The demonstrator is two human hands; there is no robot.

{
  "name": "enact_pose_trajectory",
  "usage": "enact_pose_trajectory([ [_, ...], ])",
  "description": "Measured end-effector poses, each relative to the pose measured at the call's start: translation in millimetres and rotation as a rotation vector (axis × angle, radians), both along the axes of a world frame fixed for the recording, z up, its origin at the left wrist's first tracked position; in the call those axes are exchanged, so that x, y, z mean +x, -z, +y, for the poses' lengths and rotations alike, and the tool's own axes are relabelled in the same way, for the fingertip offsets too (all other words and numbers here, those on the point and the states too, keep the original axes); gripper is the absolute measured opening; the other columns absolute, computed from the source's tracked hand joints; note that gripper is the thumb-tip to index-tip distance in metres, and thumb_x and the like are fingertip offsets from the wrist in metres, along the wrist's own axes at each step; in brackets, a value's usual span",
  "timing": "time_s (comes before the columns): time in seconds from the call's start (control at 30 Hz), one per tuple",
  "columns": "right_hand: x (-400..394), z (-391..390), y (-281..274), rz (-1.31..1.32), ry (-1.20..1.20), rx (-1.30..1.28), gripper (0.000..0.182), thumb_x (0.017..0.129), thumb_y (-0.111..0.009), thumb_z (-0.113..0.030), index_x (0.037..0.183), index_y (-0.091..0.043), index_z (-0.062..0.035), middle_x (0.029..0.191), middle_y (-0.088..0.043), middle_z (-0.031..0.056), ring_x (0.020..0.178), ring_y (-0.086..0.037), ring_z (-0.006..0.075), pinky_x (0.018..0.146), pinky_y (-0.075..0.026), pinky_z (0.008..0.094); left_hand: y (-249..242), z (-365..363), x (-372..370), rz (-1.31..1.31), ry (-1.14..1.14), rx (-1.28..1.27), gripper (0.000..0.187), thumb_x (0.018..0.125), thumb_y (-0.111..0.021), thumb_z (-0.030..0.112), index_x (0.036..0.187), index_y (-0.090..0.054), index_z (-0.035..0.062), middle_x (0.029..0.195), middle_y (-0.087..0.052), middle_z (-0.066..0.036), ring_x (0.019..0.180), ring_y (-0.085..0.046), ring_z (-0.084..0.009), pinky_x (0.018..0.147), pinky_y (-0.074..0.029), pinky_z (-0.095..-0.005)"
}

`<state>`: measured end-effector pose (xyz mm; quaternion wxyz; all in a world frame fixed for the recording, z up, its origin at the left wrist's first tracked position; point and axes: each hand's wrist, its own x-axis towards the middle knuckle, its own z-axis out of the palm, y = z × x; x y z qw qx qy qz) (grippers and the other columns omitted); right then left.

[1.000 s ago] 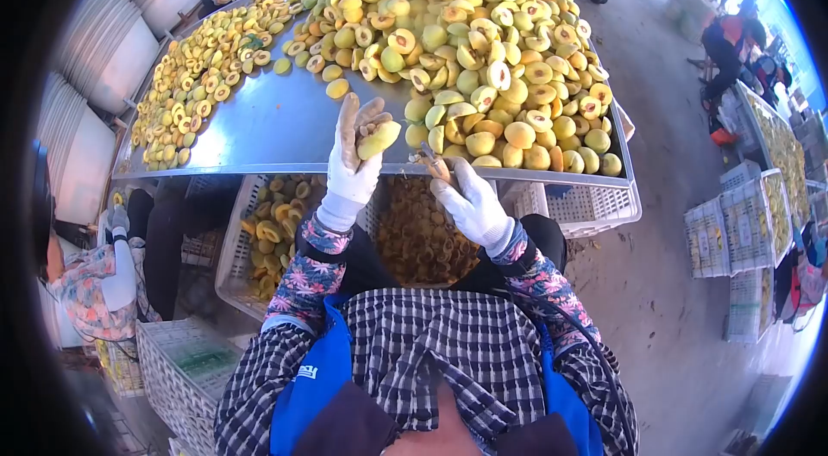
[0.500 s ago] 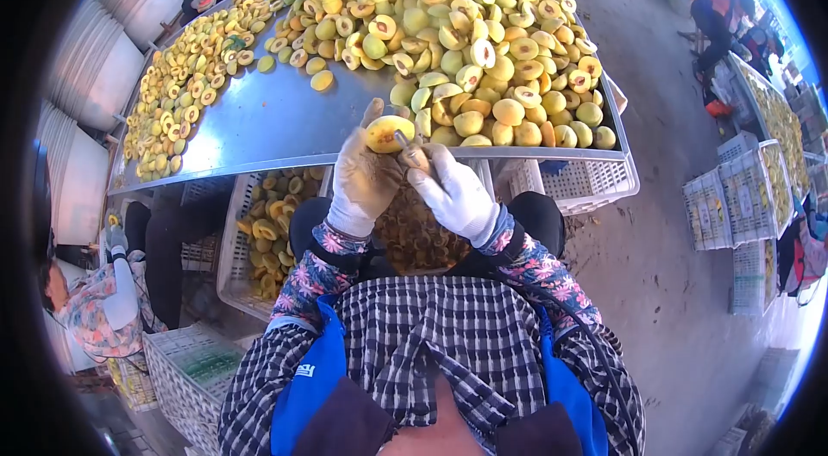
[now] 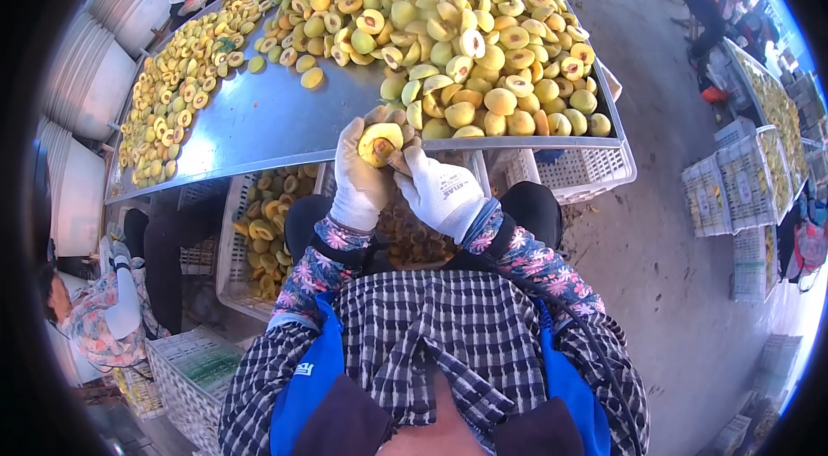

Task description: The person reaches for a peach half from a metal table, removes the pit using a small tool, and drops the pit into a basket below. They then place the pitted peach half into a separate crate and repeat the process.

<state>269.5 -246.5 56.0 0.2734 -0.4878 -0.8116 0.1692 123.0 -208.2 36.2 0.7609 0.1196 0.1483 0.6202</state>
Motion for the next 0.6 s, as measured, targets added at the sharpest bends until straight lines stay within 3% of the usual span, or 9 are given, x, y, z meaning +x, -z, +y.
enact_pose_trajectory([
  [0.1,2,0,3,-0.065,-0.069,0.017,0.032,0.093,-0.055,-0.027,0.110,-0.048,-0.0009,0.081,-0.065,0.0210,0.070,-0.065,0.0370,0.060,-0.051,0.0448,0,-1,2,0.039,-0.019,-0.111,0.036,0.095,-0.052,0.037,0.113,-0.055,0.0062,0.106,-0.063,-0.016,0.093,-0.063,-0.0336,0.088,-0.051,-0.0487],
  [0.2,4,0,12,0.060,-0.130,0.003,0.034,0.093,-0.054,-0.030,0.109,-0.047,-0.0005,0.081,-0.064,0.0220,0.071,-0.064,0.0385,0.063,-0.052,0.0447,-6,-4,3,0.172,-0.025,-0.091,0.035,0.095,-0.053,0.037,0.110,-0.055,0.0050,0.103,-0.064,-0.016,0.090,-0.064,-0.0324,0.083,-0.053,-0.0478],
  [0.27,5,4,18,0.362,-0.196,-0.256,0.033,0.096,-0.051,-0.035,0.107,-0.049,-0.0033,0.072,-0.062,0.0161,0.057,-0.062,0.0301,0.051,-0.049,0.0371,-8,-5,1,0.274,-0.033,-0.055,0.036,0.095,-0.053,0.037,0.110,-0.055,0.0041,0.103,-0.064,-0.016,0.090,-0.064,-0.0317,0.082,-0.054,-0.0469],
  [0.3,9,5,17,0.368,-0.194,-0.260,0.033,0.096,-0.051,-0.035,0.107,-0.049,-0.0033,0.072,-0.062,0.0161,0.057,-0.062,0.0301,0.051,-0.049,0.0371,-9,-4,-1,0.237,0.024,-0.062,0.036,0.095,-0.055,0.036,0.110,-0.055,0.0034,0.104,-0.063,-0.016,0.089,-0.064,-0.0312,0.080,-0.055,-0.0460],
  [0.37,18,8,8,0.839,-0.360,-1.127,0.035,0.098,-0.048,-0.041,0.106,-0.051,-0.0069,0.062,-0.053,0.0055,0.040,-0.048,0.0154,0.037,-0.037,0.0258,-11,-4,0,0.203,0.087,-0.070,0.037,0.095,-0.056,0.035,0.111,-0.055,0.0027,0.106,-0.063,-0.016,0.088,-0.065,-0.0306,0.078,-0.056,-0.0451],
  [0.4,14,-2,-4,1.017,-0.315,-1.250,0.036,0.100,-0.046,-0.044,0.104,-0.052,-0.0082,0.058,-0.042,-0.0034,0.036,-0.032,0.0056,0.033,-0.023,0.0193,-12,-4,1,0.258,0.079,-0.043,0.037,0.095,-0.056,0.035,0.112,-0.056,0.0022,0.105,-0.063,-0.015,0.088,-0.065,-0.0299,0.078,-0.056,-0.0441],
  [0.43,15,-1,-3,1.021,-0.314,-1.249,0.036,0.100,-0.046,-0.044,0.104,-0.052,-0.0082,0.058,-0.042,-0.0034,0.036,-0.032,0.0056,0.033,-0.023,0.0193,-12,-4,2,0.312,0.068,-0.017,0.038,0.095,-0.056,0.036,0.112,-0.056,0.0018,0.104,-0.063,-0.014,0.088,-0.065,-0.0291,0.078,-0.056,-0.0431],
  [0.5,22,2,1,1.201,-0.348,-1.562,0.037,0.099,-0.046,-0.044,0.103,-0.052,-0.0077,0.057,-0.039,-0.0032,0.035,-0.030,0.0066,0.032,-0.022,0.0199,-13,-5,7,0.327,0.037,-0.019,0.039,0.095,-0.056,0.036,0.113,-0.056,0.0013,0.103,-0.063,-0.014,0.088,-0.065,-0.0281,0.079,-0.056,-0.0422],
  [0.6,30,-6,3,1.158,-0.407,-1.531,0.037,0.099,-0.046,-0.044,0.102,-0.052,-0.0073,0.057,-0.039,-0.0025,0.035,-0.030,0.0065,0.032,-0.022,0.0200,-3,4,4,0.316,-0.069,-0.077,0.037,0.096,-0.056,0.036,0.111,-0.056,0.0021,0.103,-0.064,-0.013,0.088,-0.065,-0.0270,0.081,-0.055,-0.0417],
])
